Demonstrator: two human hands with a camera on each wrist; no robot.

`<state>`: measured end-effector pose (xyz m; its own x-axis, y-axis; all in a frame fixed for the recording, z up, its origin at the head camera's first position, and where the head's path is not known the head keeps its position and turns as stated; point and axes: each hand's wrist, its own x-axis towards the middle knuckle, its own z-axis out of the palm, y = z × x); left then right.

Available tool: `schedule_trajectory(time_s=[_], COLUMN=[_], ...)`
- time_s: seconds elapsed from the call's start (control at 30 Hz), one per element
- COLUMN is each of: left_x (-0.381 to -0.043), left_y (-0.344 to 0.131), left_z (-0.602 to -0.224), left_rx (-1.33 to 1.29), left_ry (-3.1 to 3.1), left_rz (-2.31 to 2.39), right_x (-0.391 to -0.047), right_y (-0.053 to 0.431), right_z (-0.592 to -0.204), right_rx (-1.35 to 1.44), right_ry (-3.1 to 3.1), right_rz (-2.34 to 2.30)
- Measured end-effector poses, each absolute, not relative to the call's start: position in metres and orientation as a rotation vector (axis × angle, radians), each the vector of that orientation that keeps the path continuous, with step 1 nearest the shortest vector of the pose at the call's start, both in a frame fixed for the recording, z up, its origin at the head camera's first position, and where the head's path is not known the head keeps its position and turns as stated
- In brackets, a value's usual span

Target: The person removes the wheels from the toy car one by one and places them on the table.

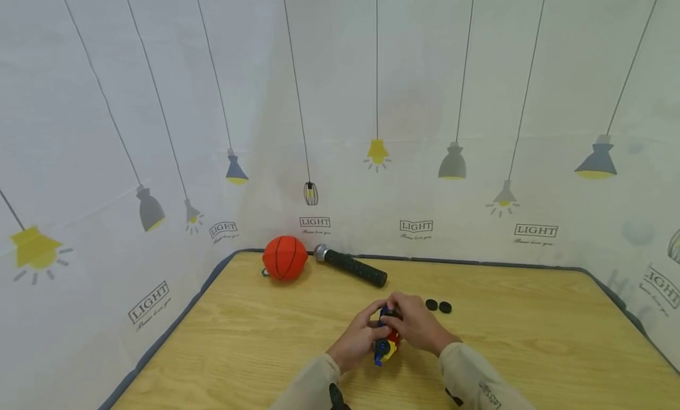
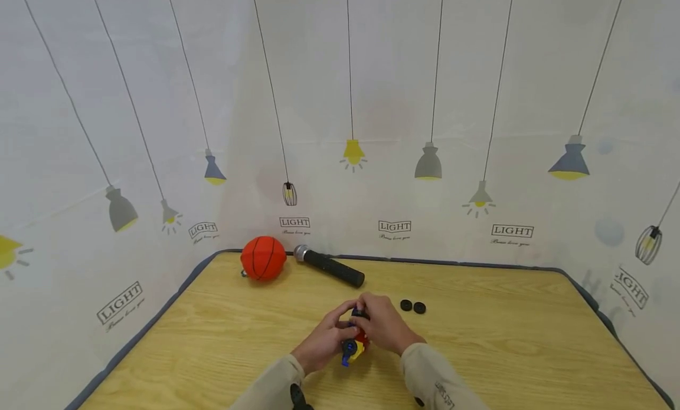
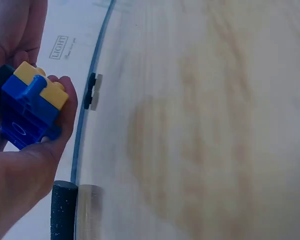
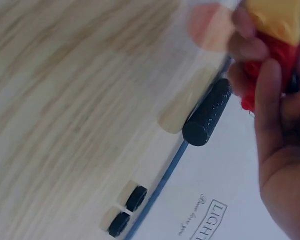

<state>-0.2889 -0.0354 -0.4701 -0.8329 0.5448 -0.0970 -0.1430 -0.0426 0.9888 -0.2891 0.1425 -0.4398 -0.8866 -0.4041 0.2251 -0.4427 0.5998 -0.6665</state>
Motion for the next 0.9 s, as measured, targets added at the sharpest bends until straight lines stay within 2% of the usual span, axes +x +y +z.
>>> schedule_trajectory(time_s=[0.33,0.57,0.9], left_x=[-0.291,-0.293,-0.294], left_y=[-0.040,-0.039,-0.038], left_z=[-0.458,-0.454,-0.454], left_rx=[0.457,0.377,0.379], left_ry=[1.775,1.836,1.833], left_rz=[1.915,1.915,1.929], right_x=[-0.291,-0.291,-0.286], right_y=[0.148,0.151,0.159], right_z=[-0.438,-0.434,-0.431], right_rx=[0.636,0.640,0.513], right_ry=[-2.713,-2.662,-2.631], right_rz=[1.460,1.635,1.731])
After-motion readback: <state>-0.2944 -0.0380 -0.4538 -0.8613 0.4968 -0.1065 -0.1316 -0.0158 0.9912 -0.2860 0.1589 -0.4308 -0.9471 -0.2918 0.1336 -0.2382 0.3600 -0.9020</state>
